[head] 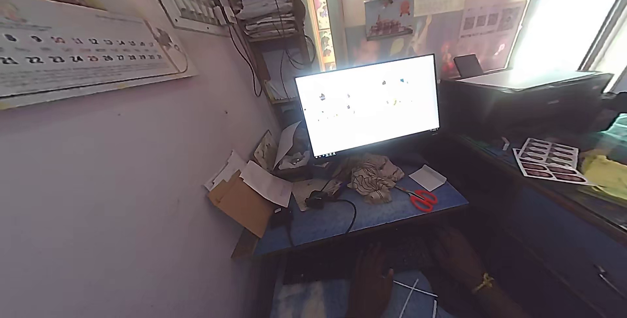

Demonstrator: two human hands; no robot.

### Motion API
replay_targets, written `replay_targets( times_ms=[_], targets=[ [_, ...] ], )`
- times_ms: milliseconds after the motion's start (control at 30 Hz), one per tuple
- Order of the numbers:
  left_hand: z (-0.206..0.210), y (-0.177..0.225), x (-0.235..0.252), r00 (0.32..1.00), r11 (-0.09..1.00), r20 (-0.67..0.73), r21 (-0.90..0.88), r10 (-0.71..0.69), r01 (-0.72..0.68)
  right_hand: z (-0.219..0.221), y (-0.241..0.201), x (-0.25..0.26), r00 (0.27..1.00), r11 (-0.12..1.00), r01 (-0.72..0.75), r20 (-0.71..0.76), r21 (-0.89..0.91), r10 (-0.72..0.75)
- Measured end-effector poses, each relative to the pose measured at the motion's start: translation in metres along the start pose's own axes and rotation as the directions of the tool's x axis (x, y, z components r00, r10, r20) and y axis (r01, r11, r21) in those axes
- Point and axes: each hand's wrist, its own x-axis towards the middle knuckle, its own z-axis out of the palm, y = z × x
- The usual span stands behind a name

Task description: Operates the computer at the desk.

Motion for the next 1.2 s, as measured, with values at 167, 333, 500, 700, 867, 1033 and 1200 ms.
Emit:
replay_targets(
  times_ms=[167,333,500,700,867,1033,1200],
  targets=[
    [0.0016,-0.0005,-0.0001,1.000,1.000,-0.015,-0.002,0.005,-0.005,0.0002,0.0001,-0.0001,1.000,1.000,0.011,-0.015,-0.001,-0.011],
    [0.0001,0.0001,0.0005,1.000,1.000,-0.005,0.000,0.010,-0.010,0.0006,0.0010,0.0006,1.000,1.000,0.005,-0.006,-0.004,-0.005],
    [0.0008,-0.0013,0.0011,1.000,1.000,-0.005,-0.002,0.007,-0.007,0.0008,0.0004,0.0004,1.000,1.000,0.001,-0.005,0.007,-0.001],
    [0.0034,-0.0019,0.0001,1.000,1.000,-0.020,0.006,0.017,-0.017,0.0028,0.0016,-0.0011,1.000,1.000,0.004,-0.021,0.011,-0.004],
    [0.0046,-0.0035,0.0003,1.000,1.000,-0.018,0.018,0.018,-0.018,0.0013,0.0016,-0.0011,1.000,1.000,-0.010,0.000,0.001,0.010],
    [0.0035,-0.0027,-0.0001,0.999,1.000,-0.041,-0.002,0.024,-0.024,-0.0005,-0.0004,-0.0014,0.999,1.000,-0.028,0.016,0.002,0.028],
    [0.0027,-0.0022,0.0004,1.000,0.999,-0.014,0.023,0.026,-0.026,-0.0042,-0.0040,0.0001,0.998,0.999,-0.050,0.045,0.017,0.049]
  ],
)
